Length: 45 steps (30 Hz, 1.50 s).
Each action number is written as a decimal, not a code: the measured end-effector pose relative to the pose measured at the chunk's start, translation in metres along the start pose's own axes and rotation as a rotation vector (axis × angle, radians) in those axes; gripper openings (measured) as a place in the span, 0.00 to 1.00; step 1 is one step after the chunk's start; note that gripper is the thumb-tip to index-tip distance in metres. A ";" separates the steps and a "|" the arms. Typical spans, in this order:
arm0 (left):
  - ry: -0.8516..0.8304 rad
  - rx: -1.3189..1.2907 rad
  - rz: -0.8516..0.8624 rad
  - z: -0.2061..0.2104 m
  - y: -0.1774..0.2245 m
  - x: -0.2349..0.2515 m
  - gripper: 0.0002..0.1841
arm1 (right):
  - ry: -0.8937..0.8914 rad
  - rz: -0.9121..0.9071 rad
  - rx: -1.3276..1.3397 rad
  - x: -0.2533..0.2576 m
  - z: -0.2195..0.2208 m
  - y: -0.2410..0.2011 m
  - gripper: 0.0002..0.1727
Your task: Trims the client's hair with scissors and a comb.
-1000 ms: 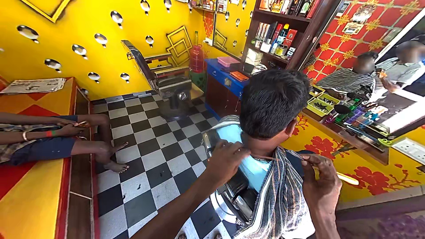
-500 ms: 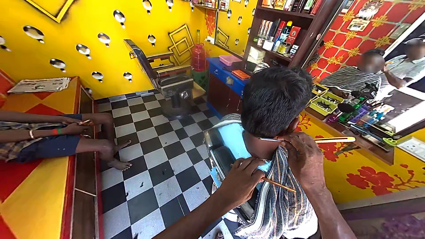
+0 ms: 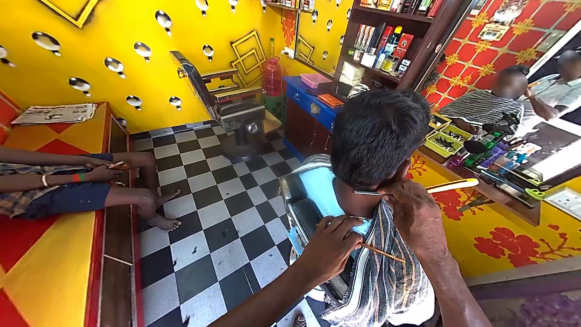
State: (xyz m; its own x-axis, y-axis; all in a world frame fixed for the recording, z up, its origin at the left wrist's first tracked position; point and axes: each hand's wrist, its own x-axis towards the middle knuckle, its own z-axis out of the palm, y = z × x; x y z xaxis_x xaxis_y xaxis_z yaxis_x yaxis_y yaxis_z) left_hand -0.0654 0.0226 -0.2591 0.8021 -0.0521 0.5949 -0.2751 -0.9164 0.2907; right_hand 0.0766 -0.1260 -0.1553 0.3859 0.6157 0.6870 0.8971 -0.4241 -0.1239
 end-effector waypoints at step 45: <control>0.044 0.022 -0.008 0.007 -0.007 -0.007 0.13 | -0.034 -0.015 -0.129 -0.025 0.011 -0.026 0.14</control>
State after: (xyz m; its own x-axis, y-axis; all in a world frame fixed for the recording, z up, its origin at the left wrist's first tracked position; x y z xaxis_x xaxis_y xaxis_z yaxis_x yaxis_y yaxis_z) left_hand -0.0657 0.0263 -0.2704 0.7800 -0.0276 0.6252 -0.2569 -0.9251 0.2797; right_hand 0.0459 -0.1233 -0.1770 0.3818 0.6436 0.6634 0.8685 -0.4953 -0.0193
